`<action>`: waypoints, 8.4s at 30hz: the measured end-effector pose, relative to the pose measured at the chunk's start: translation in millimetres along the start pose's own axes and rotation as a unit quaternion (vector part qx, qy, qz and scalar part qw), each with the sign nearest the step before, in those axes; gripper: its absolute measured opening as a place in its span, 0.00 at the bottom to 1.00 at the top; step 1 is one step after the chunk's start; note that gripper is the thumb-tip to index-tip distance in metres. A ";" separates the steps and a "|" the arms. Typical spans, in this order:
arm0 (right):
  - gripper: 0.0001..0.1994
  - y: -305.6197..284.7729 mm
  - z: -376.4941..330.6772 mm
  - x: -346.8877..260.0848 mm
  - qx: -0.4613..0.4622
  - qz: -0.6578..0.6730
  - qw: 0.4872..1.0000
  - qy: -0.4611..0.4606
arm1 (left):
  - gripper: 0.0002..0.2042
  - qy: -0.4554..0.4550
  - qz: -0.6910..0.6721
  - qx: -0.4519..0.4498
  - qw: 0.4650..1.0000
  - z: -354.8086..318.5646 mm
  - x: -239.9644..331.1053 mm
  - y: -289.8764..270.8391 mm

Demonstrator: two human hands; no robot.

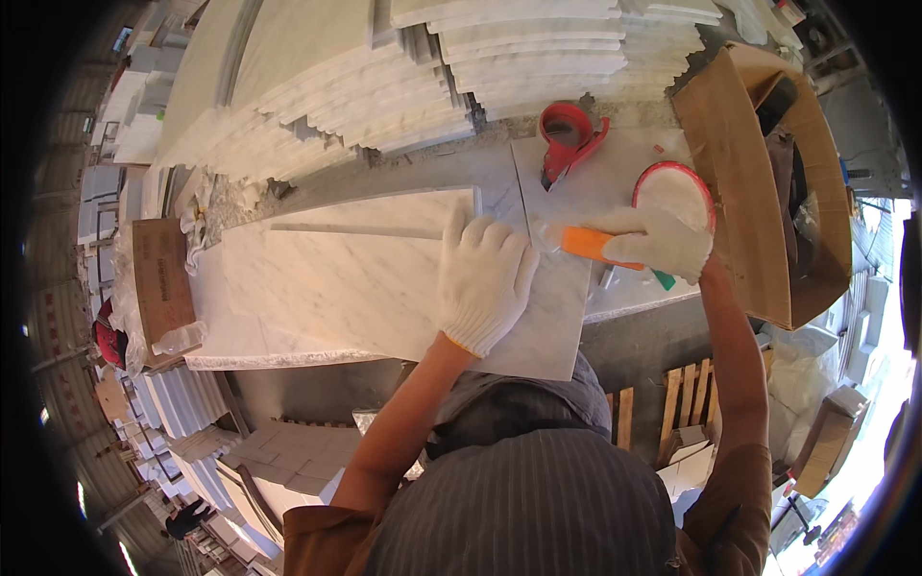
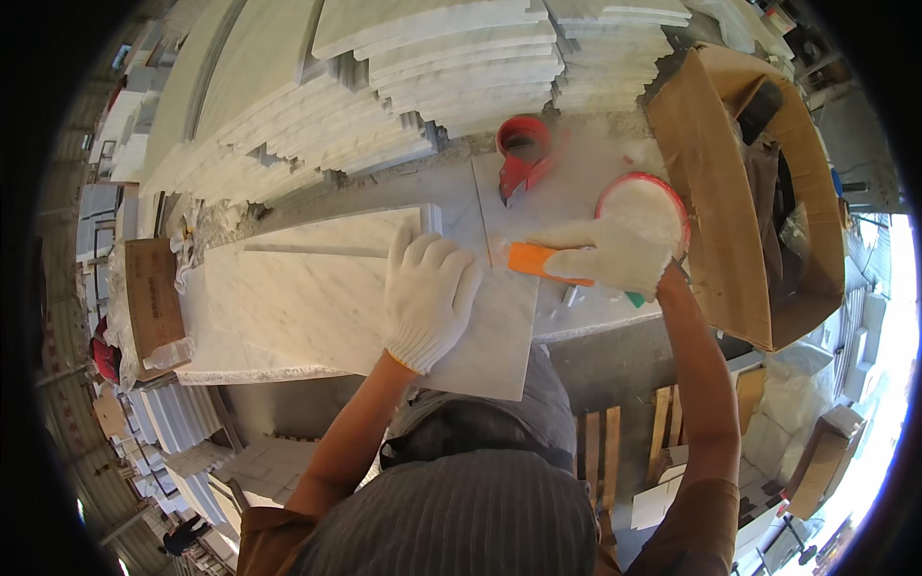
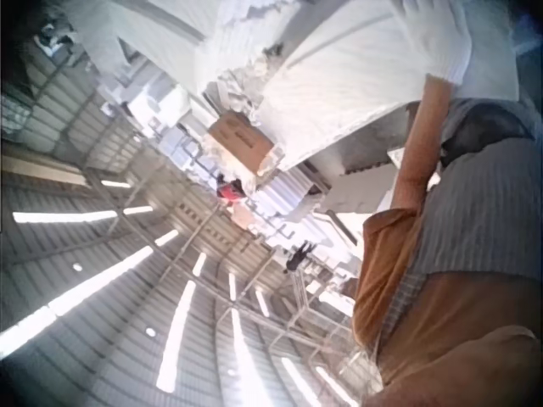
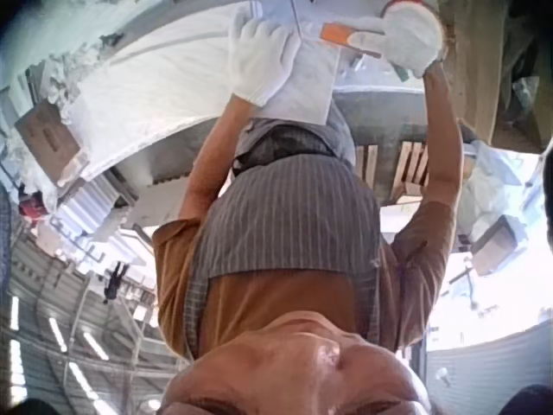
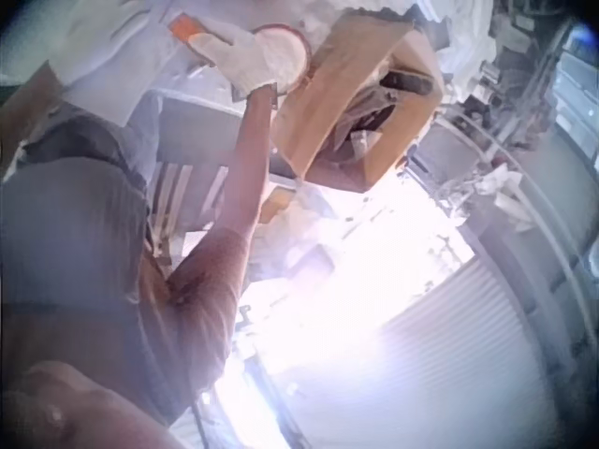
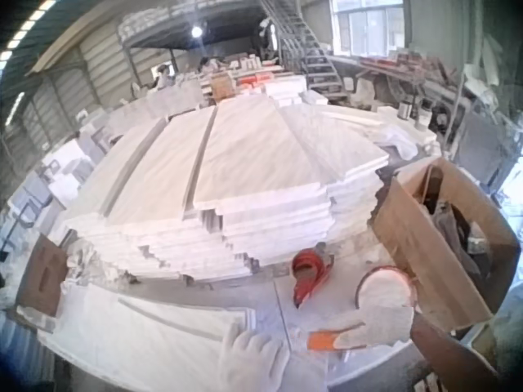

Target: The person handles white rectangular tiles on a workbench, wiping surfaces with a cloth and scraping edges with a metal tool. The person repeatedly picks up tiles, cleans them, and scrapes edges before placing them back on the table. A coworker is visible across the table performing similar tasks.

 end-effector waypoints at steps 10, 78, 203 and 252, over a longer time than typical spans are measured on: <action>0.25 3.7 3.4 8.3 -0.047 0.032 0.998 -0.024 | 0.05 -0.011 -0.002 -0.001 1.000 -1.2 -0.7 1.7; 0.28 93.3 3.9 80.2 0.277 0.534 0.786 -0.145 | 0.22 -0.056 -0.054 0.055 0.995 -87.5 -43.5 -57.8; 0.15 77.2 -48.8 -61.5 0.298 -0.076 0.838 -0.451 | 0.23 0.008 0.189 -0.181 0.965 -60.5 -11.2 -128.0; 0.12 72.3 -77.6 -35.6 0.107 -0.031 0.989 -0.093 | 0.21 0.022 0.109 -0.155 0.982 -82.0 2.9 -96.6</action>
Point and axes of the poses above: each hand's wrist, its own z-axis towards the middle knuckle, its own y-axis out of the palm, x = y × z, the point moved 10 cm from there along z, towards the middle knuckle, and after that the axes turned 7 degrees about -x, right-handed, at the moved point
